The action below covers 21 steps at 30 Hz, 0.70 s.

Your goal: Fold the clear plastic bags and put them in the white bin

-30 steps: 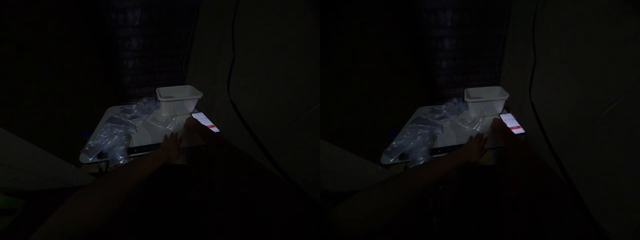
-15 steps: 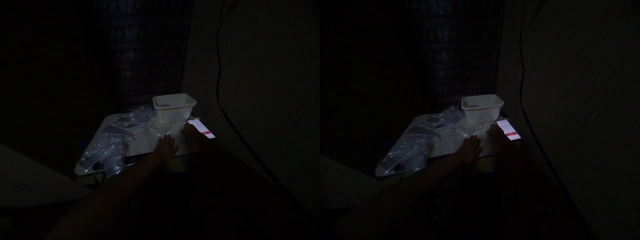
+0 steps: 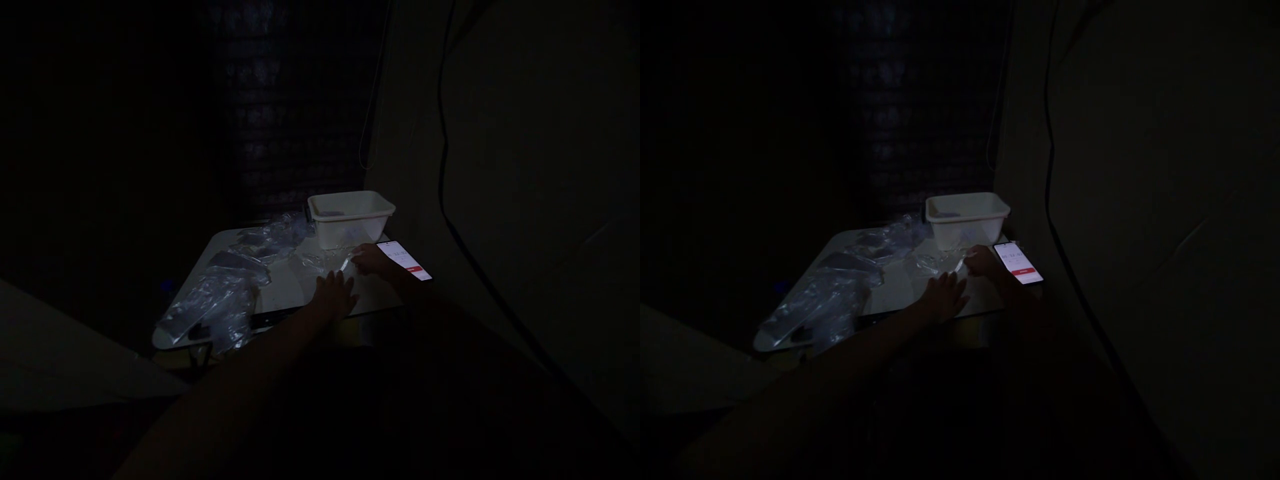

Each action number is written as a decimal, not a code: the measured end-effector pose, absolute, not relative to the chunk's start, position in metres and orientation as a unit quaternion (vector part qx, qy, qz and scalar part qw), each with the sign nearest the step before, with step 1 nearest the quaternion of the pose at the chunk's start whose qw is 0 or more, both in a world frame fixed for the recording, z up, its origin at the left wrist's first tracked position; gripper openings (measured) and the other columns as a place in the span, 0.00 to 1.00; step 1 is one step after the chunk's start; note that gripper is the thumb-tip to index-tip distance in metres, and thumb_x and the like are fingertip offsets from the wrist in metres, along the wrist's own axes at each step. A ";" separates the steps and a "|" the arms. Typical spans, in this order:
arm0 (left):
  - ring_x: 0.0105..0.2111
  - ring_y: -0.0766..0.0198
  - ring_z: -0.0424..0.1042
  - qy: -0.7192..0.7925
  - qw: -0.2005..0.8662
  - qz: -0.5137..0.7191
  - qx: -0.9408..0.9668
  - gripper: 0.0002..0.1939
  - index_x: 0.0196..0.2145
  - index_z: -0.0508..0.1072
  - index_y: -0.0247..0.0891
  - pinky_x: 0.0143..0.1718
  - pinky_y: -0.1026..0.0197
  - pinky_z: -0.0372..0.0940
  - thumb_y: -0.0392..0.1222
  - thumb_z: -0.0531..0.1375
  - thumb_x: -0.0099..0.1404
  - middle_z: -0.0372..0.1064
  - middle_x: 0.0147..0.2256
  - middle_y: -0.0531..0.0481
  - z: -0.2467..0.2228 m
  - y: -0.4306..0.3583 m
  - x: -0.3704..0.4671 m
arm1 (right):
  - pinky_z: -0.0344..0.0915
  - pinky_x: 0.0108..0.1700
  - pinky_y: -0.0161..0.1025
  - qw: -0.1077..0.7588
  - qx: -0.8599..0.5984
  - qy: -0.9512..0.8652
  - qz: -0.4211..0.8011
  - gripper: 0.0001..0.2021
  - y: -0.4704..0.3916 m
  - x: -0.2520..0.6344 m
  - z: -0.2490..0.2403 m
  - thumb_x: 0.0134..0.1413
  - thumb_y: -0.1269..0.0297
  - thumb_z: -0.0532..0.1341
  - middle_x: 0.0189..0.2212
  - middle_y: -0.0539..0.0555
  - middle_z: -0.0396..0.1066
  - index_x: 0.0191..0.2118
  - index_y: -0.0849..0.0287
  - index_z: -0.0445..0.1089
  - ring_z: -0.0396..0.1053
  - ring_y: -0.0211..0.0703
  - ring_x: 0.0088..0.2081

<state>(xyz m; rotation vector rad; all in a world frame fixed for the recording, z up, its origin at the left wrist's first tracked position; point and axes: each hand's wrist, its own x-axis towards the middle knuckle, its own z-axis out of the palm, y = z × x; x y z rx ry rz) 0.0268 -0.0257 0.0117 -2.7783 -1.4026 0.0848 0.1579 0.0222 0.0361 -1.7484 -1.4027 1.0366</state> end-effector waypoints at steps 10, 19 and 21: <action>0.49 0.51 0.50 -0.395 0.024 0.009 -0.918 0.24 0.49 0.55 0.39 0.42 0.50 0.50 0.52 0.39 0.59 0.50 0.51 0.42 0.014 -0.037 0.019 | 0.55 0.14 0.28 0.273 -0.680 -0.560 0.387 0.11 0.036 0.133 0.027 0.41 0.72 0.55 0.06 0.42 0.55 0.36 0.63 0.61 0.56 0.31 0.10; 0.41 0.59 0.59 -0.422 0.063 -0.055 -0.903 0.17 0.43 0.61 0.36 0.38 0.58 0.56 0.41 0.43 0.58 0.60 0.42 0.44 0.028 -0.009 0.006 | 0.54 0.15 0.29 0.266 -0.669 -0.523 0.457 0.15 0.027 0.138 0.036 0.52 0.58 0.45 0.14 0.51 0.65 0.36 0.65 0.60 0.62 0.34 0.14; 0.45 0.57 0.55 -0.401 0.054 -0.039 -0.914 0.18 0.46 0.58 0.39 0.40 0.56 0.55 0.43 0.42 0.59 0.56 0.48 0.47 0.023 -0.006 0.004 | 0.54 0.15 0.27 0.261 -0.666 -0.546 0.437 0.11 0.022 0.141 0.040 0.52 0.64 0.46 0.19 0.52 0.68 0.36 0.64 0.60 0.63 0.32 0.15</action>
